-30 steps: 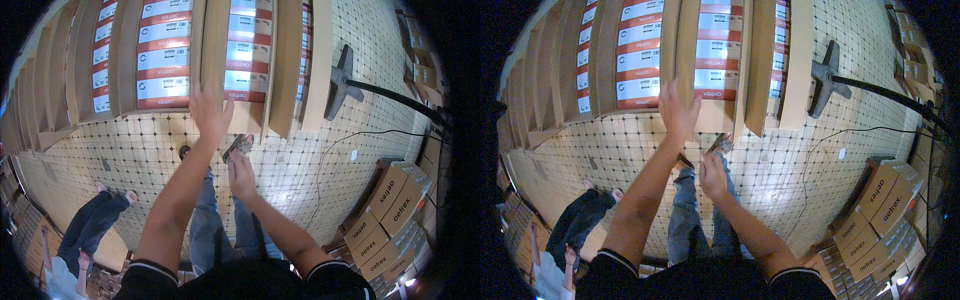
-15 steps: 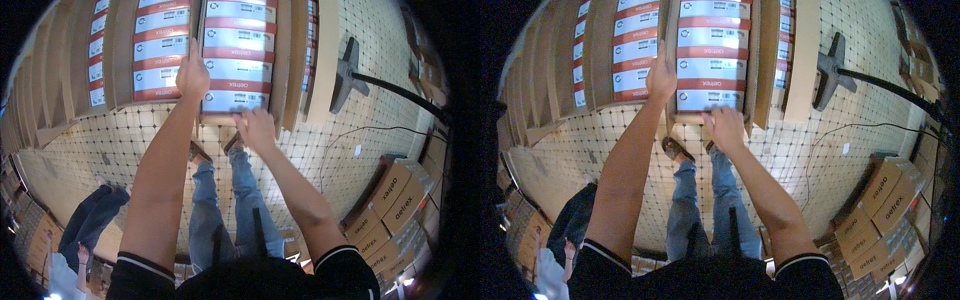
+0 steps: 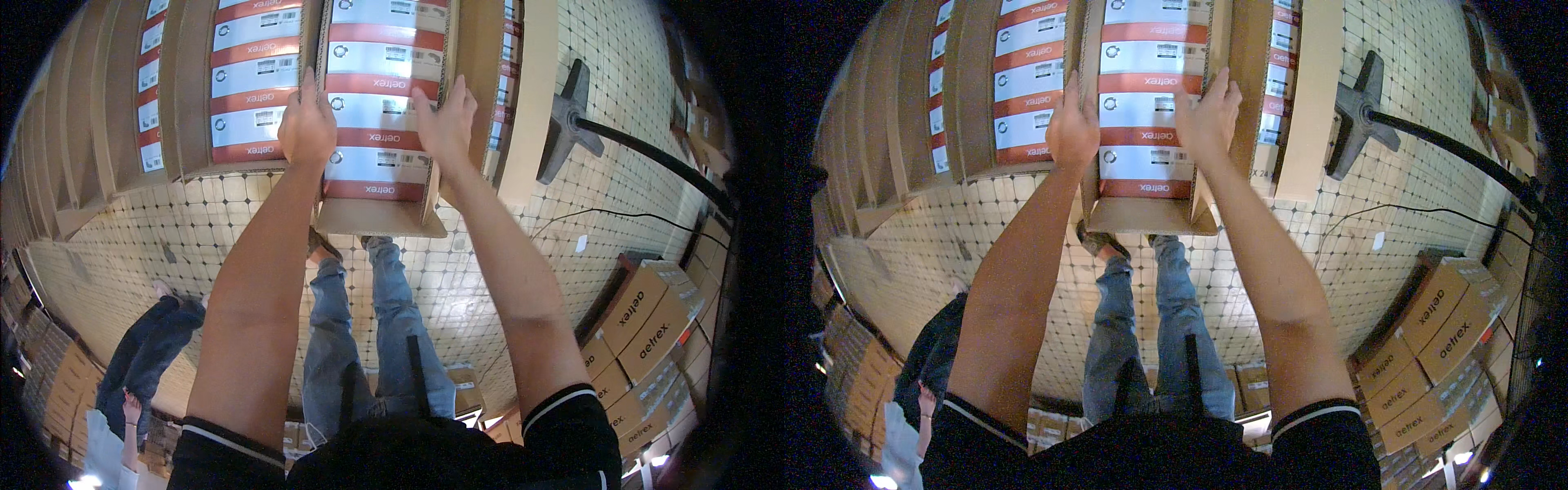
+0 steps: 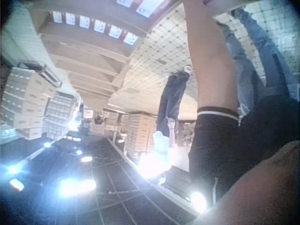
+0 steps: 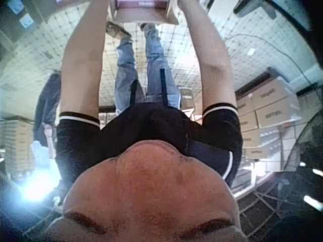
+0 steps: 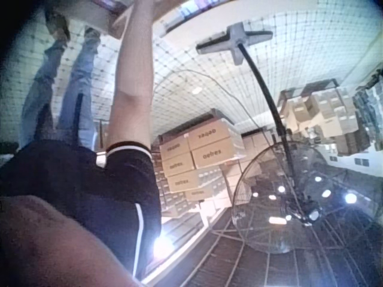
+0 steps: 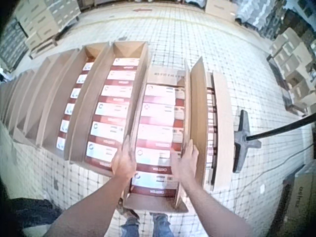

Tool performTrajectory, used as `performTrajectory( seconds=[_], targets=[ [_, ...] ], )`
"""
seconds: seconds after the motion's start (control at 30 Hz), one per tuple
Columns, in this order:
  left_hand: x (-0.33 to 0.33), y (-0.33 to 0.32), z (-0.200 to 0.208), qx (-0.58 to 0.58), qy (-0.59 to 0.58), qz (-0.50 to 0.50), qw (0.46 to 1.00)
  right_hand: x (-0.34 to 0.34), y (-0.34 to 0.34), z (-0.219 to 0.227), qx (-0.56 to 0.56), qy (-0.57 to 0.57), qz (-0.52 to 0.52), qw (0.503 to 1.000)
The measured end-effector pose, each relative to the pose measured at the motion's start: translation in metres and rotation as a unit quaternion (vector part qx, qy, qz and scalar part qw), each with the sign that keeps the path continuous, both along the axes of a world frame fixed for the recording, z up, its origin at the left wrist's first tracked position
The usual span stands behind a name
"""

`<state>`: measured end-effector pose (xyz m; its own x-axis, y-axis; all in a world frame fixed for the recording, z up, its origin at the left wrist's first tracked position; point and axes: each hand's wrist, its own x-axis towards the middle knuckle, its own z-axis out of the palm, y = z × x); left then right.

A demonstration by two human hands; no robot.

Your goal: The person opens large cardboard boxes and places smaller product boxes inside them one by one. The person then closes the flaps of the large boxes. The task is performed in a warehouse setting with other workers visible in the background.

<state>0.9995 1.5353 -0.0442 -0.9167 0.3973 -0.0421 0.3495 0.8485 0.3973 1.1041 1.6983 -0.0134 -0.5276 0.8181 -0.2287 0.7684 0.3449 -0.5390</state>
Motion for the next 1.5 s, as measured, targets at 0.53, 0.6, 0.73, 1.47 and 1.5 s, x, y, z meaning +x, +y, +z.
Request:
performTrajectory(
  seconds=[0.53, 0.6, 0.73, 1.47, 1.5],
  targets=[
    [-0.004, 0.004, 0.009, -0.048, -0.093, 0.032, 0.994, 0.004, 0.054, -0.015, -0.044, -0.146, -0.033, 0.988],
    [-0.004, 0.004, 0.008, -0.043, -0.096, 0.033, 0.994, 0.009, 0.060, -0.014, -0.060, -0.110, -0.049, 0.991],
    [-0.006, 0.005, 0.008, -0.048, -0.091, 0.036, 0.994, 0.018, 0.073, -0.019, -0.037, -0.110, -0.059, 0.992],
    [-0.008, 0.010, 0.014, -0.032, -0.104, 0.033, 0.993, 0.012, 0.066, -0.023, -0.017, -0.101, -0.040, 0.994],
    [-0.008, 0.010, 0.012, -0.030, -0.104, 0.032, 0.994, 0.013, 0.069, -0.023, -0.042, -0.106, -0.033, 0.993]
  ],
)
